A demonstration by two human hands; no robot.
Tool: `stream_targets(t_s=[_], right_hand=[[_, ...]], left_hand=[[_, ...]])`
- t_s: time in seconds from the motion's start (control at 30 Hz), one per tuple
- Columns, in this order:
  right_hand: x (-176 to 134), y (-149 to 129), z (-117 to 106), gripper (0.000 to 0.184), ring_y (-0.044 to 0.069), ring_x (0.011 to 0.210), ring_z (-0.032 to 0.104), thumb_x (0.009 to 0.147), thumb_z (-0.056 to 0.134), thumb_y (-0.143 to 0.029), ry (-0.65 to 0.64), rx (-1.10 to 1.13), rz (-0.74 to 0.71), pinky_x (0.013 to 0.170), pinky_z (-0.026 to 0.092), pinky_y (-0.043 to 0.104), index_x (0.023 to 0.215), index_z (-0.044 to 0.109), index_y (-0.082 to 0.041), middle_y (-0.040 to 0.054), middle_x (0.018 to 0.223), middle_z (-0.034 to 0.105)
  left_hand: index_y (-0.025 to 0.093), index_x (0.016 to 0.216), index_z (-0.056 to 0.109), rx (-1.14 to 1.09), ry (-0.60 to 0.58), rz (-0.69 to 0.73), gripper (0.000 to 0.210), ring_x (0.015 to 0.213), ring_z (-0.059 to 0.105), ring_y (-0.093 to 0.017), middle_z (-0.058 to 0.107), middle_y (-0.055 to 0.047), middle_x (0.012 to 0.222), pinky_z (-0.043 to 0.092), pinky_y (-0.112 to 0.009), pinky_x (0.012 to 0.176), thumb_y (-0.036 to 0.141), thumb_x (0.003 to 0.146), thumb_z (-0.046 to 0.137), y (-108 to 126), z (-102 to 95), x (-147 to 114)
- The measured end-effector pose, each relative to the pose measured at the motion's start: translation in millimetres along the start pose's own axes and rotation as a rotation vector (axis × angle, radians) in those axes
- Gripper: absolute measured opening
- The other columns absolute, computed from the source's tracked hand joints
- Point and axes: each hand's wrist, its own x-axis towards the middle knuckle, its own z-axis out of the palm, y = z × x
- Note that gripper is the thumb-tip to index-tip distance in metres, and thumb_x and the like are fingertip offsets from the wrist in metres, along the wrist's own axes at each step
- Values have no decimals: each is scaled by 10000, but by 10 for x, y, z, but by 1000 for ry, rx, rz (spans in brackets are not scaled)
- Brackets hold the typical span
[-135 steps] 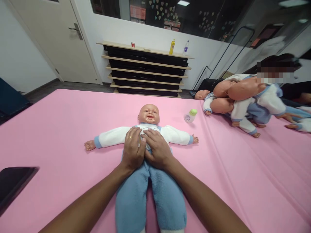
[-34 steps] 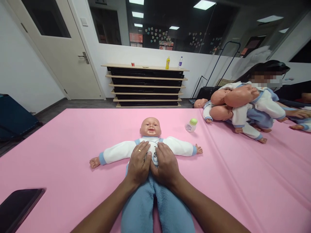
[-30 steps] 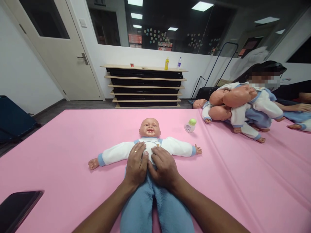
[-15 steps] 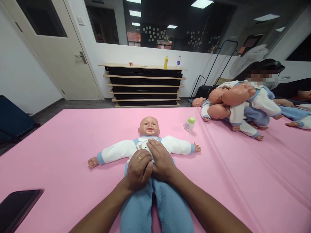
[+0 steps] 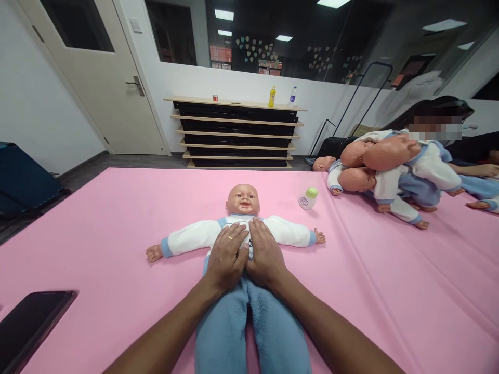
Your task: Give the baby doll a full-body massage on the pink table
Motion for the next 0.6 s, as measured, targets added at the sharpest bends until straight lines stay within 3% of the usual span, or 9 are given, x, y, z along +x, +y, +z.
stream_targets(t_s=[0.27,0.4,0.53,0.6], right_hand=[[-29,-80,-15,689,381,1354,417,843,553,-366,79,-94,65,1118,376,563,1386,433,40,291,1423,450],[-66,-134,-69,611,384,1228,521,850,558,-418,184,-143,43,1045,441,559,1277,532,19,285,1291,561],[-82,-127,-127,250,299,1097,590,849,524,-279,222,-30,-168,986,494,477,1006,637,-120,179,1116,654],[-71,-106,-135,234,265,1076,601,822,519,-227,197,71,-295,991,500,431,1008,632,-141,139,1070,668]], left_hand=[[187,1263,592,-2,186,-86,358,1317,473,-272,571,-107,1361,390,-574,1109,221,936,449,-70,67,-48],[161,1028,622,-2,281,-91,199,1189,508,-275,613,-125,1164,436,-543,1035,211,916,465,-13,6,-76],[164,816,560,-102,245,114,141,918,532,-229,577,-90,864,479,-466,874,187,904,453,59,-82,-104],[163,828,567,-171,185,214,154,881,531,-216,579,-85,846,476,-449,851,178,908,436,68,-105,-108]])
